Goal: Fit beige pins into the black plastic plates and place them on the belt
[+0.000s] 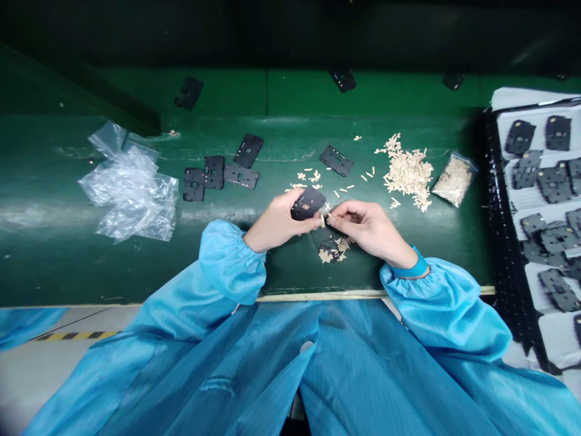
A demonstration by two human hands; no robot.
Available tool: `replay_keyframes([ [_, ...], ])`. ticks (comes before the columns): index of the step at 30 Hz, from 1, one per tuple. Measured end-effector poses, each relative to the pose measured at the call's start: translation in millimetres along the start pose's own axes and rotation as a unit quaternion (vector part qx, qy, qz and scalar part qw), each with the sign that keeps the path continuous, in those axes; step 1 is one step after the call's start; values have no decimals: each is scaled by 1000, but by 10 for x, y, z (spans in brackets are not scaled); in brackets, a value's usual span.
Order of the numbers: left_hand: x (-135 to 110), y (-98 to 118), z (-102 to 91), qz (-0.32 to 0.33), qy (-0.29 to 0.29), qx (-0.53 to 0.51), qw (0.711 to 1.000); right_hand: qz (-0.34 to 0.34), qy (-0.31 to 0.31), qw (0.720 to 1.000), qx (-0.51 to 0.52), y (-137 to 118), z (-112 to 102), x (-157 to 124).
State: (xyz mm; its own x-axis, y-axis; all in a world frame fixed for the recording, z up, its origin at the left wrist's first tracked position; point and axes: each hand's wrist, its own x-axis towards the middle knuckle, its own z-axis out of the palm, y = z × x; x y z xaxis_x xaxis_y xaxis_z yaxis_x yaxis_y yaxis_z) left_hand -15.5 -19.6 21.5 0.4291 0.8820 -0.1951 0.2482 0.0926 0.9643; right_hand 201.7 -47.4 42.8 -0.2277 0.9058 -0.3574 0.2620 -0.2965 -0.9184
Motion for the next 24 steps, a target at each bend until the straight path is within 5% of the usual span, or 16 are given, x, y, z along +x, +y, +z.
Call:
replay_keyframes([
  [4, -36, 12, -51, -20, -129, 35, 991, 26, 49, 997, 44, -16, -90, -4],
  [6, -43, 16, -54, -24, -141, 65, 988, 31, 60, 995, 72, -10, -92, 10],
  [9, -26, 19, -46, -34, -80, 65, 994, 10, 66, 993, 100, -16, -33, 76],
  [15, 49, 8, -21, -17, 172, -77, 982, -59, 132, 986, 78, -52, 256, 331],
  [20, 73, -23, -26, -35, 204, -113, 972, -110, 155, 981, 41, -22, 443, 403],
  [24, 53, -1, -66, -33, 184, -56, 981, -87, 100, 991, 14, -53, 358, 392],
])
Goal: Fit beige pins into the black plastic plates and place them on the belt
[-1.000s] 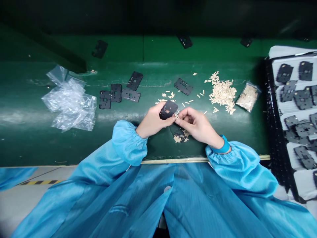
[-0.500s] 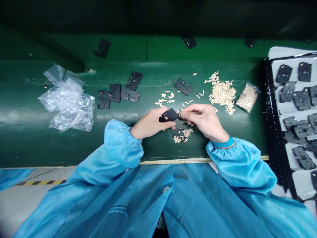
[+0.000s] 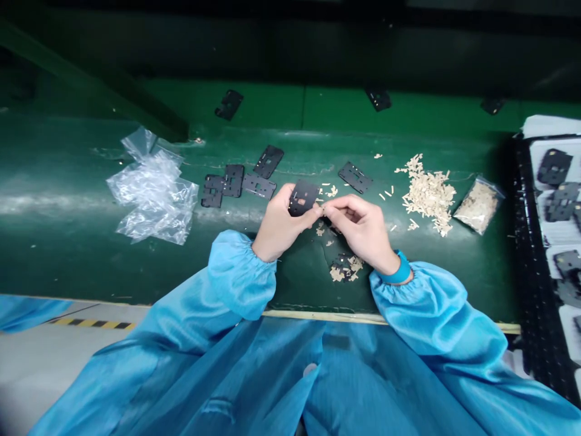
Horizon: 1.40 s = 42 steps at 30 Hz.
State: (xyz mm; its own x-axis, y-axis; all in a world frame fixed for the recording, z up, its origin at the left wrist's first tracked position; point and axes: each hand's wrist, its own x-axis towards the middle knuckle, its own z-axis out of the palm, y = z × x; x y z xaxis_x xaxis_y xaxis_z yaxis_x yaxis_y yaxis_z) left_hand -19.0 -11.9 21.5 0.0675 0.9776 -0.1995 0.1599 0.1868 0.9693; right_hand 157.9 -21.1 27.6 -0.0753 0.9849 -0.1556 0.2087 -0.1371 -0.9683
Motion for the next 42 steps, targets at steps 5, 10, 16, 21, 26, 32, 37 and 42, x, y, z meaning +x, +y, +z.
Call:
replay_keyframes([
  [5, -8, 38, -55, 21, -19, 84, 996, 21, -79, 997, 5, -19, -128, 52],
  [10, 5, 35, -59, 17, -9, 61, 998, 31, -83, 996, 5, 0, -109, 35],
  [16, 9, 21, -60, 27, -8, 64, 998, 32, -68, 997, 1, -48, -101, 45],
  [21, -3, 20, -56, 25, -13, 68, 997, 31, -85, 996, 9, -18, -95, 44],
  [26, -34, 13, -21, 21, -6, 69, 997, 24, -87, 996, 14, 16, -71, 27],
  [32, -39, 8, -28, 28, -6, 87, 996, 24, -71, 997, -5, -30, -87, 33],
  [37, -71, 13, -9, 27, 19, 116, 993, 27, -48, 998, 6, -20, -40, 16],
  [42, -122, 44, 9, 25, 10, 120, 992, 20, -5, 1000, 10, 20, 18, -7],
])
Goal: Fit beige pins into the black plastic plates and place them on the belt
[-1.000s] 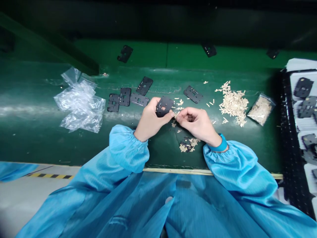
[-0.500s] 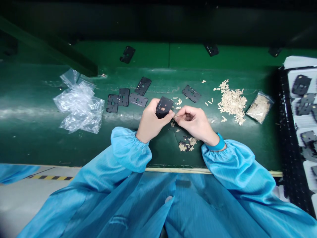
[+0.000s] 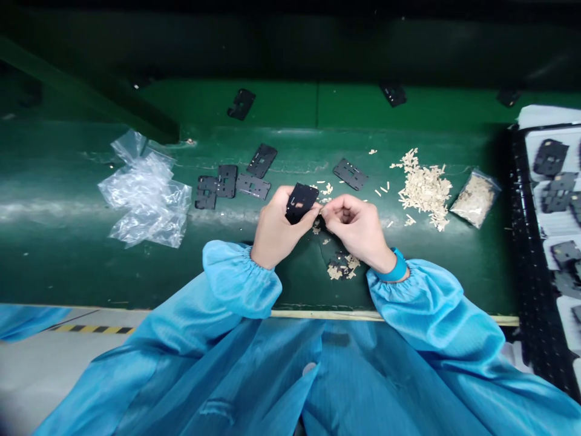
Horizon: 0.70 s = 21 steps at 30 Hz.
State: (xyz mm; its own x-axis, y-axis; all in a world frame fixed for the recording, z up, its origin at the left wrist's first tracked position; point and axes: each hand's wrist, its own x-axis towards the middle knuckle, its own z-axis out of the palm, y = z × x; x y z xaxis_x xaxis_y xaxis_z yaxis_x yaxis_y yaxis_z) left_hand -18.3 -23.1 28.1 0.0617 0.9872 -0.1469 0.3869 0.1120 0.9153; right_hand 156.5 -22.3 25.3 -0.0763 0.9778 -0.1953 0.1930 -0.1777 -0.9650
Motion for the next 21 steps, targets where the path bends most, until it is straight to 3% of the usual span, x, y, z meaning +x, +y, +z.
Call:
replay_keyframes([
  [9, 40, -19, -41, 14, -13, -48, 999, 12, -12, 1000, 23, -39, -39, -2],
  [21, 25, -29, -37, 33, 11, 37, 999, 26, -31, 998, 45, -61, -66, 6],
])
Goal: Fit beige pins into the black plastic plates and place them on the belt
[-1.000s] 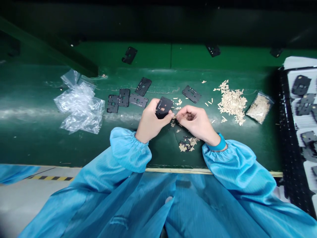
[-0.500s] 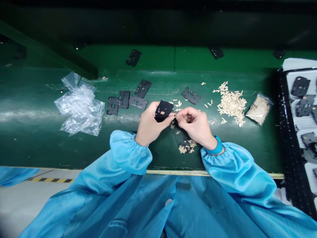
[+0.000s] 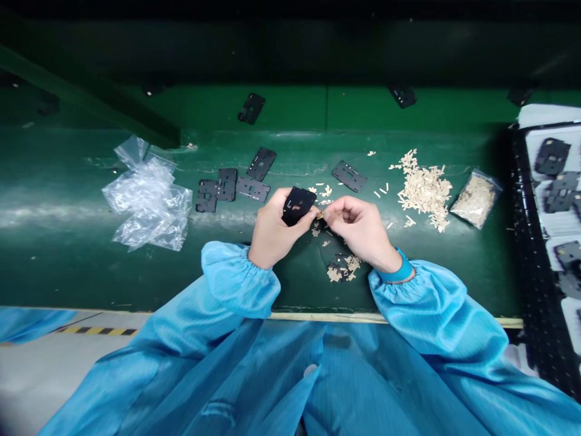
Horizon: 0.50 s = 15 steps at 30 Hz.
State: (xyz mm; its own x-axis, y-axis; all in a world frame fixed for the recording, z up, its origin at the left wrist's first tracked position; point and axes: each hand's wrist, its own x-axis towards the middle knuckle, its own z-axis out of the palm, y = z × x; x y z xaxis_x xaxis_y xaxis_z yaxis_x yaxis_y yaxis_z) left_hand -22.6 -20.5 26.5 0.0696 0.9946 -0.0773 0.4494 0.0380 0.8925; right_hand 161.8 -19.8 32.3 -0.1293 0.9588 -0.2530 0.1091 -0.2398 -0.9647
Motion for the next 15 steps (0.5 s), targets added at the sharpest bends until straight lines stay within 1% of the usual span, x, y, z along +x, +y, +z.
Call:
replay_keyframes([
  [4, -13, 14, -6, 10, -11, -25, 1000, -8, 23, 1000, -1, 8, 6, 7],
  [10, -9, 28, -10, 1, 18, 7, 1000, -21, 22, 999, -16, 46, 12, 2],
  [15, -22, 35, -15, 32, 8, 18, 999, -24, 35, 999, -29, 42, 15, 3],
])
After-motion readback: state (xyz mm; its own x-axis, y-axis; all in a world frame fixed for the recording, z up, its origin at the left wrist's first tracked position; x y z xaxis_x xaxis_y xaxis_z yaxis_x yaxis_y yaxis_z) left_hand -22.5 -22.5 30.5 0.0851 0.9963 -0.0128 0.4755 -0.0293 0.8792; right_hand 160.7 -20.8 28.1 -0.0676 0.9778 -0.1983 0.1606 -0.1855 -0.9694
